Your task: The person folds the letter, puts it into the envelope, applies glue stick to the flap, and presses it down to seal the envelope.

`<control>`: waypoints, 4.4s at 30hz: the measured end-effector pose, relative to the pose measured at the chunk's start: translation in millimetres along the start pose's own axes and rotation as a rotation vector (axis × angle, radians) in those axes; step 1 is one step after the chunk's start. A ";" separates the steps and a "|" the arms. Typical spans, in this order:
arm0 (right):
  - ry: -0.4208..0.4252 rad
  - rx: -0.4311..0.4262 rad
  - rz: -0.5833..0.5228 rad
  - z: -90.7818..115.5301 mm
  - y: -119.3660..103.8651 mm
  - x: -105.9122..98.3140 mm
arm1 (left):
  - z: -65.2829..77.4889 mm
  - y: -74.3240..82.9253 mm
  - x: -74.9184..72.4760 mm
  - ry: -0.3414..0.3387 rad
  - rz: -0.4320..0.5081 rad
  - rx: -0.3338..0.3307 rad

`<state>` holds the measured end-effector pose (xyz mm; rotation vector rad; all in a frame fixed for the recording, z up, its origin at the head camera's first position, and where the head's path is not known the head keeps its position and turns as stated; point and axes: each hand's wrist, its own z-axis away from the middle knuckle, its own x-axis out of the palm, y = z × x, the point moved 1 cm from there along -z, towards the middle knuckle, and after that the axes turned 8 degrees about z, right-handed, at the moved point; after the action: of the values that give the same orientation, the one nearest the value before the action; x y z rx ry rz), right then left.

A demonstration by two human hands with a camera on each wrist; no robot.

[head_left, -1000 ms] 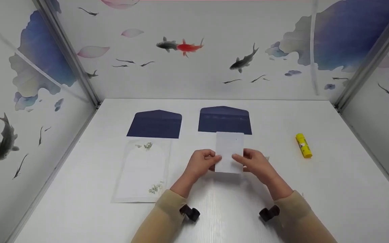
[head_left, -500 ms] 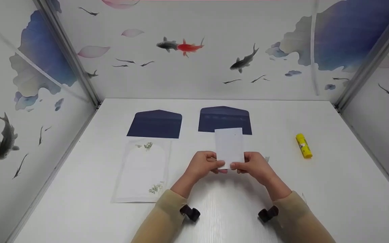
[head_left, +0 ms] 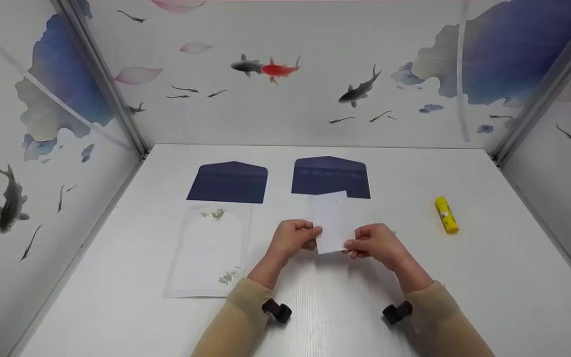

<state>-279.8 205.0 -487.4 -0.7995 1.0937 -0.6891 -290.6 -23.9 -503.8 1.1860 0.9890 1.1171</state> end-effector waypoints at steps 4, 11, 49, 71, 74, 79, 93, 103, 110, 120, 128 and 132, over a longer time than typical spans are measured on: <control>-0.045 -0.005 -0.009 -0.9 2.1 -1.5 | -0.5 0.8 -0.2 0.054 0.001 0.001; 0.068 0.030 -0.094 -6.0 5.2 -2.2 | 1.6 2.5 3.4 0.034 -0.012 0.009; 0.300 0.144 -0.107 -11.1 18.9 -18.9 | -47.3 31.1 13.9 -0.035 -0.712 0.010; 0.274 0.137 -0.096 -14.1 18.3 -18.0 | -99.8 22.8 -3.4 -0.202 -1.058 0.004; 0.270 0.132 -0.095 -14.4 19.1 -19.3 | -100.1 21.1 -1.3 -0.206 -1.087 0.021; 0.260 0.140 -0.111 -14.5 21.9 -21.3 | -97.0 22.2 5.5 -0.174 -1.226 0.057; 0.254 0.160 -0.125 -14.3 20.1 -23.3 | -87.9 18.3 10.2 -0.151 -1.219 0.047; 0.254 0.121 -0.118 -10.8 21.0 -28.7 | -84.0 14.9 6.5 -0.199 -1.149 0.028; 0.249 0.146 -0.104 -8.8 20.0 -39.0 | -74.2 16.0 2.8 -0.229 -1.158 0.018; 0.262 0.187 -0.114 -7.2 20.6 -53.6 | -43.4 16.8 8.6 -0.241 -1.189 -0.017; 0.291 0.180 -0.116 -9.8 28.4 -60.2 | -14.3 14.8 13.8 -0.293 -1.224 -0.005; 0.284 0.182 -0.115 -10.1 35.2 -60.6 | -1.1 13.8 13.2 -0.322 -1.223 -0.011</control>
<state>-305.1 271.2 -489.4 -0.6234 1.2259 -1.0071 -290.9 -10.4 -490.3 0.5057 1.1592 -0.0426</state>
